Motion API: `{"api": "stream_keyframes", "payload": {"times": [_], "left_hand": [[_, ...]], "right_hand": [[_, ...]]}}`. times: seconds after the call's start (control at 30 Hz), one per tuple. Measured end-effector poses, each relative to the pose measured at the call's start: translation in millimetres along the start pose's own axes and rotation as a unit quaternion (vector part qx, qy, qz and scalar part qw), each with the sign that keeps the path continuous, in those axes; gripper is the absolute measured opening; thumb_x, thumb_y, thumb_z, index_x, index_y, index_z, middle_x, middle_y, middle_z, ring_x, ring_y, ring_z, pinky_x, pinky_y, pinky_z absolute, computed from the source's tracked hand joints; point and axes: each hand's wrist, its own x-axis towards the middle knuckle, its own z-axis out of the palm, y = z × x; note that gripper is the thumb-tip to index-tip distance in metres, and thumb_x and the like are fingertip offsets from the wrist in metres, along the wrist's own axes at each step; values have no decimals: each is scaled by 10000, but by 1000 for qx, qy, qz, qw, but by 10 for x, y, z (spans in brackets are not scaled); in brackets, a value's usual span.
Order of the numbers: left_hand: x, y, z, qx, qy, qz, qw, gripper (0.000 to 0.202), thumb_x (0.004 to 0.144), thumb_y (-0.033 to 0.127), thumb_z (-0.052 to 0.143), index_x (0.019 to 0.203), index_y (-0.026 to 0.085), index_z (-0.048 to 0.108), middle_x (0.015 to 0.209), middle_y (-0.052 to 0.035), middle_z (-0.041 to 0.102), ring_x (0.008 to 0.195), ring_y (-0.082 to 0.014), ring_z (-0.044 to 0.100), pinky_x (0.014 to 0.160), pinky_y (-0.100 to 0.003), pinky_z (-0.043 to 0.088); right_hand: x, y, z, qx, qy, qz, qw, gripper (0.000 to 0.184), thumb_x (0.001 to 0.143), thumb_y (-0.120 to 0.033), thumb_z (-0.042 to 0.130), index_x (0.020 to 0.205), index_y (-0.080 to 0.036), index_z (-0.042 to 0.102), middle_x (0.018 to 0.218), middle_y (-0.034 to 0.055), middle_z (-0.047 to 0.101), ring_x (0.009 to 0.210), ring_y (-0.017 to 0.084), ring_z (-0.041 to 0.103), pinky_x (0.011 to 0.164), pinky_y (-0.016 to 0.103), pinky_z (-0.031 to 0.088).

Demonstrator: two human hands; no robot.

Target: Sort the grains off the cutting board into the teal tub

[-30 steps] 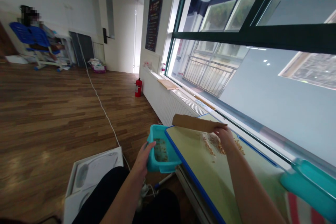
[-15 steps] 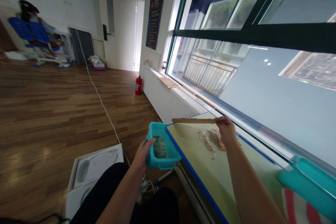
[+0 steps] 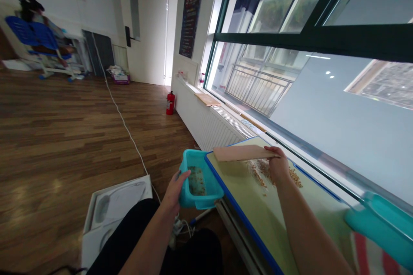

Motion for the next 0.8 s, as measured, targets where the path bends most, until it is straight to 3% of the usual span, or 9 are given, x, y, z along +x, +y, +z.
{"api": "stream_keyframes", "payload": {"times": [0.23,0.5,0.8], "left_hand": [[-14,26,1,-3,8,-5,1000,415,771,281,812,1145,146,693,1071,-132,780,919,-275,757,802,-371,595],[-1,34,11,22,0,-7,1000,401,811,281,767,1178,143,687,1106,-146,771,931,-282,755,809,-390,603],[-29,50,13,34,3,-18,999,467,736,313,850,1151,155,704,1064,-141,780,955,-294,753,835,-389,595]], "right_hand": [[6,57,-59,-44,-11,28,999,200,508,-324,646,676,-216,658,700,70,726,643,197,619,596,309,463],[-21,-89,-133,-121,-14,8,993,235,498,-308,538,661,-211,677,554,8,633,548,172,528,559,302,368],[12,-121,-220,-146,-19,15,989,383,444,-315,463,676,-184,737,566,60,667,523,203,551,517,319,372]]}}
